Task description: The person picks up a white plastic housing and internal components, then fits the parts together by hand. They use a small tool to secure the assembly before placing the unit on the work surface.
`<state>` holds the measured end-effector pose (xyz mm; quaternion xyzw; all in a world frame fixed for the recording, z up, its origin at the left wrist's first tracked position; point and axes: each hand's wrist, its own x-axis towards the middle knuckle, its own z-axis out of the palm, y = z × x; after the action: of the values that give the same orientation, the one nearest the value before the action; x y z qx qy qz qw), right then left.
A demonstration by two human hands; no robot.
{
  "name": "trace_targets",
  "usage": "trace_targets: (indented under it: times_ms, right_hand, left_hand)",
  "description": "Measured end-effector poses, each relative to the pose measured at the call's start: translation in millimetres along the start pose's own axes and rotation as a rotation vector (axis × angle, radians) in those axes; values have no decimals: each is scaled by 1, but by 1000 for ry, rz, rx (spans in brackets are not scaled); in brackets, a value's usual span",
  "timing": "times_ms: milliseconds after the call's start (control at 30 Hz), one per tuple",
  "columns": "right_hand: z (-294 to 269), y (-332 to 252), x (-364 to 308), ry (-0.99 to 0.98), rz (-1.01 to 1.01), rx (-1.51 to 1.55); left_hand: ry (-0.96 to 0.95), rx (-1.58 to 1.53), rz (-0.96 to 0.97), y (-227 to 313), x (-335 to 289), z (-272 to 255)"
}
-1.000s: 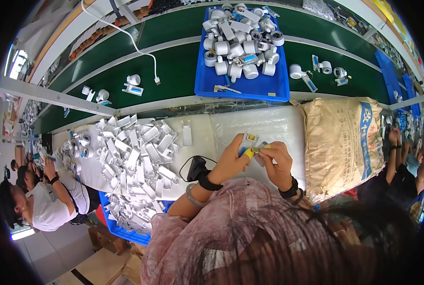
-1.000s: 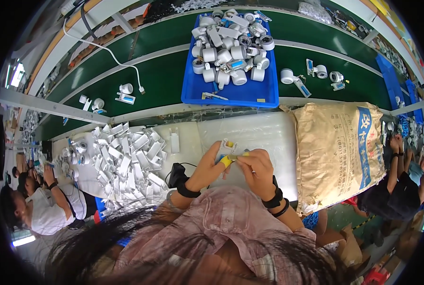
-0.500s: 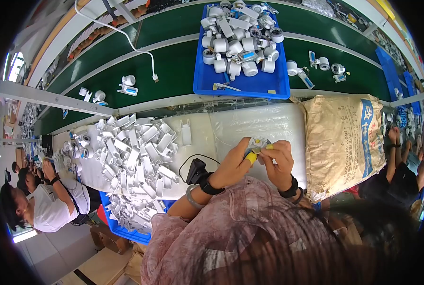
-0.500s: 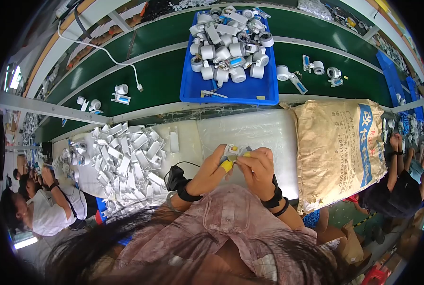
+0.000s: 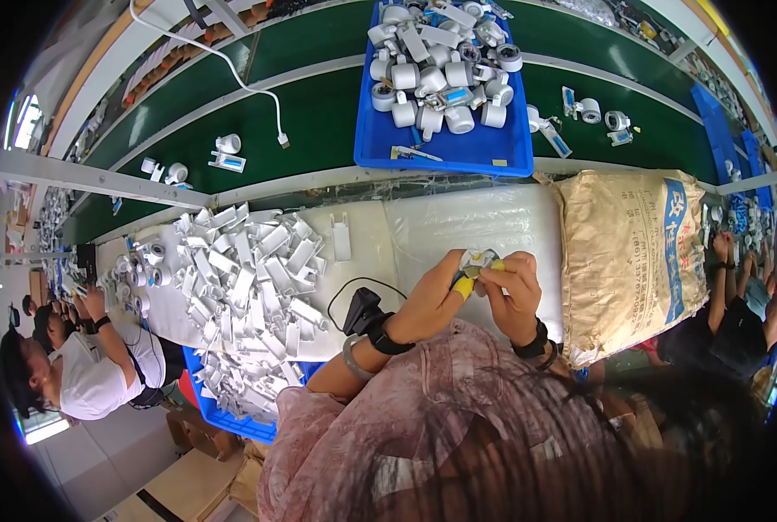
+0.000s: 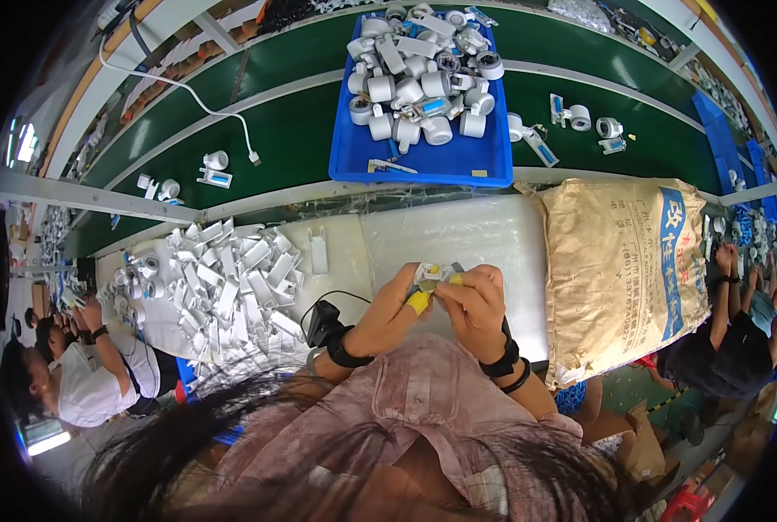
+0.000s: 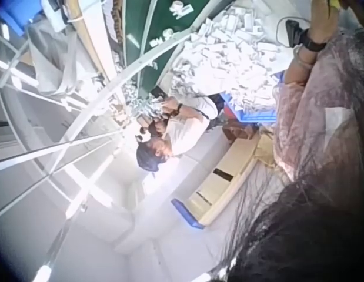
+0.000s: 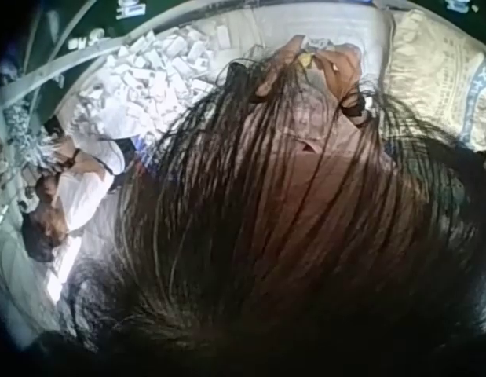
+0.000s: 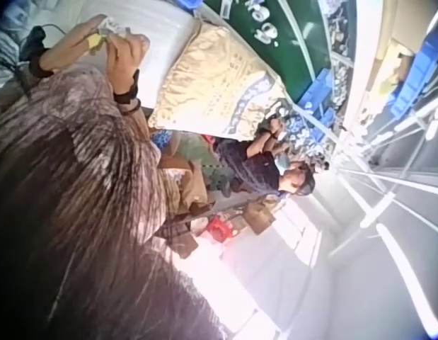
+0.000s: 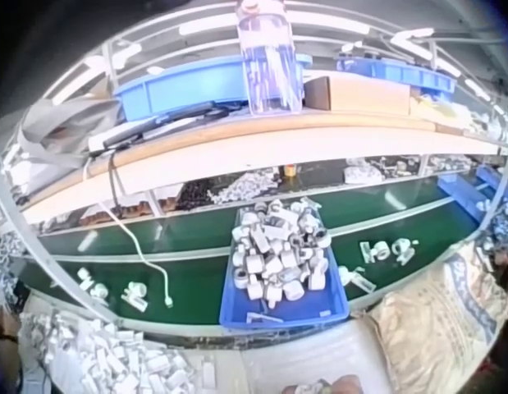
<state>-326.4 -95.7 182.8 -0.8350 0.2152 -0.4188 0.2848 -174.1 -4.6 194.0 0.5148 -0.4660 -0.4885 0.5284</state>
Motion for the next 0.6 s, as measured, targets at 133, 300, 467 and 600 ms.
trace_targets:
  times_ms: [133, 300, 467, 600]
  right_hand:
    - [0, 2, -1, -7, -12, 3]
    - [-1, 1, -1, -28, -5, 0]
    - [-2, 3, -2, -21, 25, -15]
    - [-1, 1, -1, -19, 43, -7]
  left_hand:
    - [56, -29, -36, 1, -2, 5]
    - [101, -1, -39, -1, -3, 8]
    - [54, -115, -69, -13, -3, 6]
    - [76, -128, 5, -15, -5, 8]
